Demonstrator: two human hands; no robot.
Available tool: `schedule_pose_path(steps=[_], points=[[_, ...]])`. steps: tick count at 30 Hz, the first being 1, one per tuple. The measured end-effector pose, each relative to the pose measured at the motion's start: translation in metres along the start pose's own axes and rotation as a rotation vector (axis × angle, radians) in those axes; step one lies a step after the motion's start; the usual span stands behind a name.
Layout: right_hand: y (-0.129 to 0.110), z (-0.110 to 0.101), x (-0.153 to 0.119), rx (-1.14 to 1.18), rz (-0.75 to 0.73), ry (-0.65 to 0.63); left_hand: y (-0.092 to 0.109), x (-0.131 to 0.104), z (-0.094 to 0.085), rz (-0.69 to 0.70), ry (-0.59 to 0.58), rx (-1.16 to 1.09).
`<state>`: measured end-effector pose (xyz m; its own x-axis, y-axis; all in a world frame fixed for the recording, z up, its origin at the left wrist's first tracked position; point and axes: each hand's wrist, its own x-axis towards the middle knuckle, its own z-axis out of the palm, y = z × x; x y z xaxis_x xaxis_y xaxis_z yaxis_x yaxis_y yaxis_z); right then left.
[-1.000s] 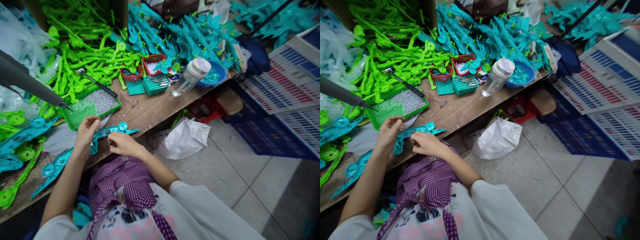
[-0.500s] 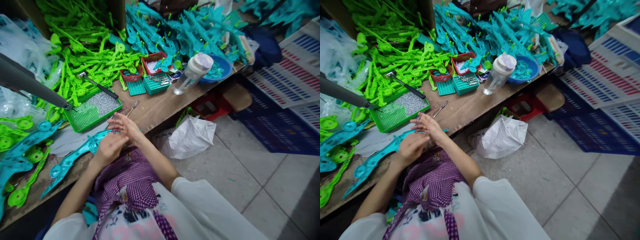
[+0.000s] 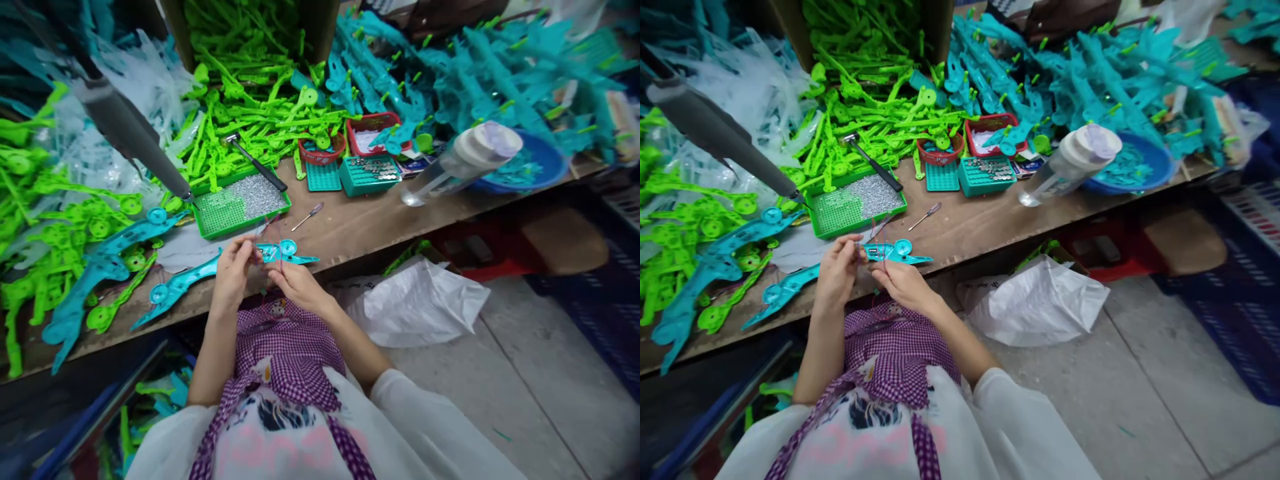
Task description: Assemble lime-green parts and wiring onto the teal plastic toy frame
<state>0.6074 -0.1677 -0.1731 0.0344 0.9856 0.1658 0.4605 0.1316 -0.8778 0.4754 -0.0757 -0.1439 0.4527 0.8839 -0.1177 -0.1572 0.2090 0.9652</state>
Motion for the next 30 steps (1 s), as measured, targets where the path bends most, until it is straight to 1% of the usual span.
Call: schedule_pose_path(steps=[1, 3, 4, 5, 6, 7, 8, 10, 11, 12, 13, 14, 15, 16, 18, 19, 20, 21, 22, 23, 24, 25, 26, 27, 28, 29, 30], points=[[-0.001, 0.0, 0.002, -0.023, -0.011, 0.016, 0.007, 0.006, 0.006, -0.008, -0.025, -0.085], [-0.002, -0.002, 0.006, -0.038, -0.025, 0.058, 0.019, 0.012, 0.013, -0.042, -0.136, -0.219], [-0.002, -0.004, 0.006, -0.03, -0.037, 0.072, 0.025, 0.011, 0.013, -0.053, -0.181, -0.271], [-0.003, -0.008, 0.006, -0.01, -0.05, 0.087, 0.03, 0.01, 0.009, -0.045, -0.198, -0.318], [-0.004, -0.014, 0.005, 0.024, -0.054, 0.117, 0.034, 0.007, 0.002, -0.013, -0.18, -0.362], [-0.005, -0.02, 0.003, 0.069, -0.043, 0.17, 0.037, 0.003, -0.009, 0.04, -0.127, -0.402], [-0.005, -0.026, 0.0, 0.117, -0.012, 0.251, 0.038, -0.001, -0.022, 0.104, -0.05, -0.432], [-0.006, -0.036, -0.006, 0.208, 0.086, 0.439, 0.038, -0.013, -0.053, 0.219, 0.107, -0.443], [-0.007, -0.039, -0.008, 0.252, 0.131, 0.502, 0.036, -0.019, -0.069, 0.237, 0.166, -0.418], [-0.007, -0.041, -0.008, 0.3, 0.165, 0.527, 0.033, -0.026, -0.083, 0.231, 0.211, -0.376], [-0.006, -0.041, -0.007, 0.352, 0.19, 0.525, 0.029, -0.034, -0.095, 0.218, 0.254, -0.322], [-0.005, -0.041, -0.003, 0.402, 0.209, 0.526, 0.025, -0.041, -0.105, 0.207, 0.297, -0.265], [-0.002, -0.041, 0.001, 0.445, 0.229, 0.555, 0.021, -0.05, -0.113, 0.206, 0.346, -0.212], [0.003, -0.041, 0.005, 0.471, 0.252, 0.627, 0.016, -0.058, -0.119, 0.221, 0.404, -0.167], [0.017, -0.049, 0.012, 0.439, 0.314, 0.847, 0.01, -0.075, -0.13, 0.274, 0.523, -0.106], [0.027, -0.057, 0.012, 0.369, 0.357, 0.944, 0.007, -0.084, -0.135, 0.293, 0.569, -0.087], [0.038, -0.067, 0.011, 0.26, 0.416, 0.993, 0.004, -0.092, -0.14, 0.301, 0.598, -0.072], [0.048, -0.079, 0.007, 0.115, 0.489, 0.983, 0.002, -0.099, -0.144, 0.302, 0.612, -0.056], [0.056, -0.092, 0.001, -0.062, 0.576, 0.911, -0.001, -0.106, -0.147, 0.3, 0.617, -0.035], [0.062, -0.104, -0.005, -0.245, 0.678, 0.803, -0.003, -0.111, -0.148, 0.297, 0.62, 0.0], [0.063, -0.113, -0.011, -0.408, 0.768, 0.703, -0.006, -0.114, -0.147, 0.298, 0.628, 0.051], [0.059, -0.119, -0.015, -0.542, 0.826, 0.656, -0.009, -0.116, -0.144, 0.305, 0.635, 0.112], [0.05, -0.12, -0.018, -0.633, 0.832, 0.678, -0.012, -0.116, -0.139, 0.317, 0.636, 0.175], [0.037, -0.114, -0.019, -0.674, 0.772, 0.741, -0.014, -0.115, -0.132, 0.335, 0.623, 0.227], [0.021, -0.102, -0.017, -0.657, 0.635, 0.824, -0.017, -0.113, -0.123, 0.36, 0.594, 0.263], [0.002, -0.085, -0.013, -0.574, 0.439, 0.841, -0.02, -0.11, -0.114, 0.392, 0.551, 0.281], [-0.015, -0.062, -0.006, -0.457, 0.241, 0.684, -0.023, -0.107, -0.104, 0.425, 0.497, 0.285]])
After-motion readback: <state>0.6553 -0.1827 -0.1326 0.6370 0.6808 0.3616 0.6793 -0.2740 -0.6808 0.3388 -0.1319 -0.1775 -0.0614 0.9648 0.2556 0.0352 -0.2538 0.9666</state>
